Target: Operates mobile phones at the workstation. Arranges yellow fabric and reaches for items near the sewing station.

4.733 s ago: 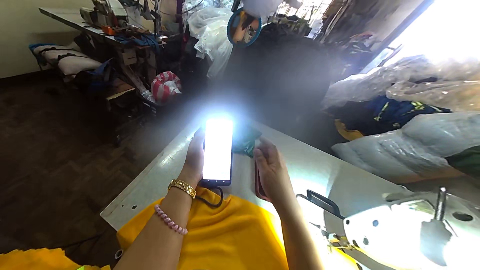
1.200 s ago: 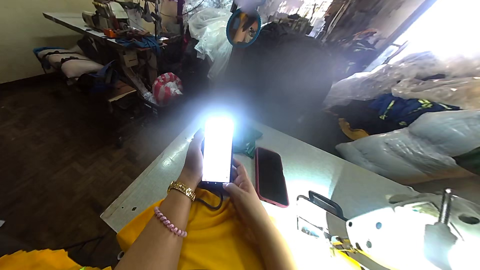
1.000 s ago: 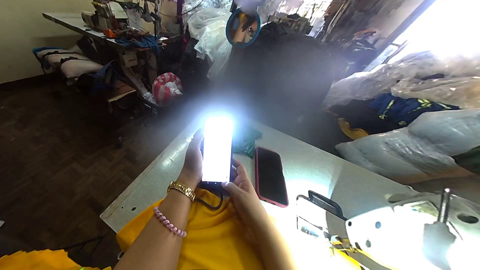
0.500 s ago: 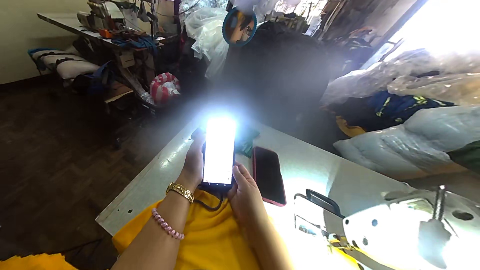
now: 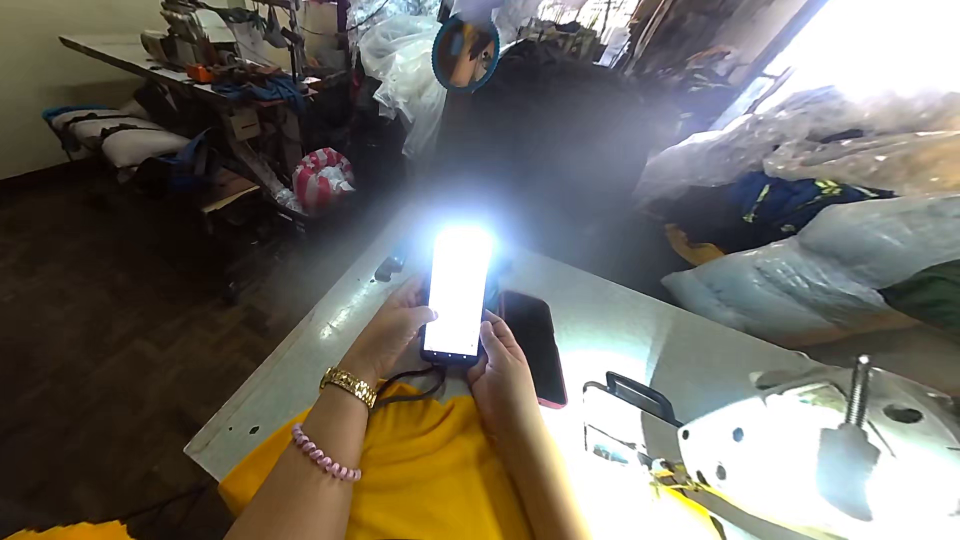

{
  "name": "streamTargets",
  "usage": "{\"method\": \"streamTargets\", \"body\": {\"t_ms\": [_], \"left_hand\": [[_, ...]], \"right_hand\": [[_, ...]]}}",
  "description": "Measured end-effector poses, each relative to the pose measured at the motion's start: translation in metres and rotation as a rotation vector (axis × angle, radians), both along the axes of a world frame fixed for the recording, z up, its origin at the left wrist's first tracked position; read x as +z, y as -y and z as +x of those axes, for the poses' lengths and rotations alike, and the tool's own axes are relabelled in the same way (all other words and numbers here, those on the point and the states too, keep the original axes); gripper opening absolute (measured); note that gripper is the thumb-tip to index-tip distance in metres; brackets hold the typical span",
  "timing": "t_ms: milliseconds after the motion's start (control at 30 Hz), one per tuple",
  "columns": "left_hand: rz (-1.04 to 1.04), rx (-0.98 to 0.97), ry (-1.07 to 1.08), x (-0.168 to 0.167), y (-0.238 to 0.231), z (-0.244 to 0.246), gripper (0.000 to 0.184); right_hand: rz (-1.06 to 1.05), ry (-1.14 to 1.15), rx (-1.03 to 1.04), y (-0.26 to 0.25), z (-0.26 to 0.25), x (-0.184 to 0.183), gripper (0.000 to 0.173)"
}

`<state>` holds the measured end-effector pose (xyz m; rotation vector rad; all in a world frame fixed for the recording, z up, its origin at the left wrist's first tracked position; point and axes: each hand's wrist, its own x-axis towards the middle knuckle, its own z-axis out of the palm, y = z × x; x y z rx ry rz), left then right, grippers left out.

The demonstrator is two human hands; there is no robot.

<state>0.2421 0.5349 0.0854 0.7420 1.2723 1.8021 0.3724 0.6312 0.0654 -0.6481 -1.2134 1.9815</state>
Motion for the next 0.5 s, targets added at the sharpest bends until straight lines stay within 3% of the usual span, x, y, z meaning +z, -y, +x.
{"method": "streamTargets", "body": {"t_ms": [500], "left_hand": [[-0.025,0.035,0.039,0.0001,-0.0003,0.0002,0.053]], "right_hand": [[-0.001,0.013,0.027,-0.0003,0.0014,-0.0007,0.032]]}}
